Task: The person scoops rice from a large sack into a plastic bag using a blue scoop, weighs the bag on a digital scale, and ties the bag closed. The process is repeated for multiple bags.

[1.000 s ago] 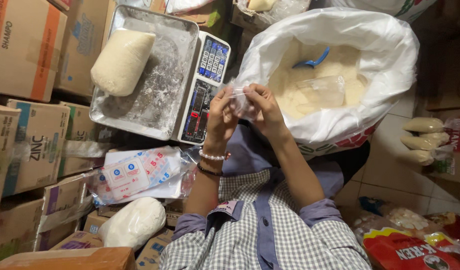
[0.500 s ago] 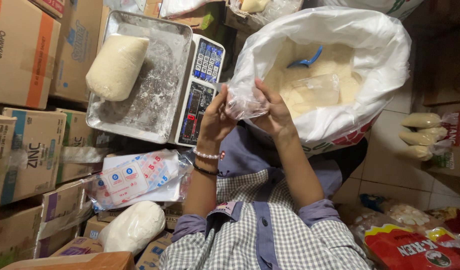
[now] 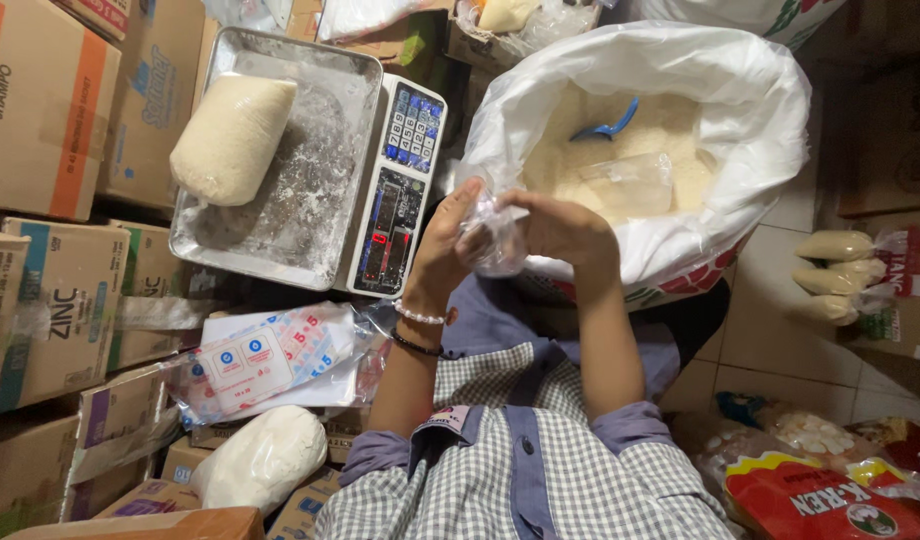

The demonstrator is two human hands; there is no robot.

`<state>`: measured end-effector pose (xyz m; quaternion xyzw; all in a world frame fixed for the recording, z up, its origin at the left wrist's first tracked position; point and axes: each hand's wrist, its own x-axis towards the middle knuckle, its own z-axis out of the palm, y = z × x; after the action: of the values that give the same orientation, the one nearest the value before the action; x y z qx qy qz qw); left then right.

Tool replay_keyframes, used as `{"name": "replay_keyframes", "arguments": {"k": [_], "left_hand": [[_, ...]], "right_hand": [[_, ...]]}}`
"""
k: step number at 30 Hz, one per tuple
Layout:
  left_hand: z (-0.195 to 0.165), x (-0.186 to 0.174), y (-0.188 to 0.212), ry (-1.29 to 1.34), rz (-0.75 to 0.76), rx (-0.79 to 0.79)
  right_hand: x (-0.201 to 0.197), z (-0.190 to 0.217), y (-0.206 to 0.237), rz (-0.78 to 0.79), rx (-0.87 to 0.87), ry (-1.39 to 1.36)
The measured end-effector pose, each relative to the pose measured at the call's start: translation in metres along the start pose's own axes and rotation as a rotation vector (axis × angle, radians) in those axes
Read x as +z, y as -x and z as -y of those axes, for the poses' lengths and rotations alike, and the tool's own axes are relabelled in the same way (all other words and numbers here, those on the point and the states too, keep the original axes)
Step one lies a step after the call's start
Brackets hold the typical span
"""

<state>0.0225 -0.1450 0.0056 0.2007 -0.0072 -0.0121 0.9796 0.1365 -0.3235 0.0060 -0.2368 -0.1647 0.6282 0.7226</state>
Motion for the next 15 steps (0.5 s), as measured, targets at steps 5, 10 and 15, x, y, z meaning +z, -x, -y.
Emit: {"name": "replay_keyframes", "arguments": {"k": [5,10,15], "left_hand": [[-0.004,0.001,-0.004,-0.235,-0.24,-0.026],[-0.003,0.003,-0.019,-0.264,-0.415,0.309],[0.005,0.0,-0.031,-0.416,-0.352,0.425]], "right_hand": [[0.022,0.012,0.012,-0.033,-0.011,0.321],[0.056,0.004,-0.001,-0.455,-0.401,0.781],[0.075,-0.015,-0.026,-0.781,-0.658,1.351]]}}
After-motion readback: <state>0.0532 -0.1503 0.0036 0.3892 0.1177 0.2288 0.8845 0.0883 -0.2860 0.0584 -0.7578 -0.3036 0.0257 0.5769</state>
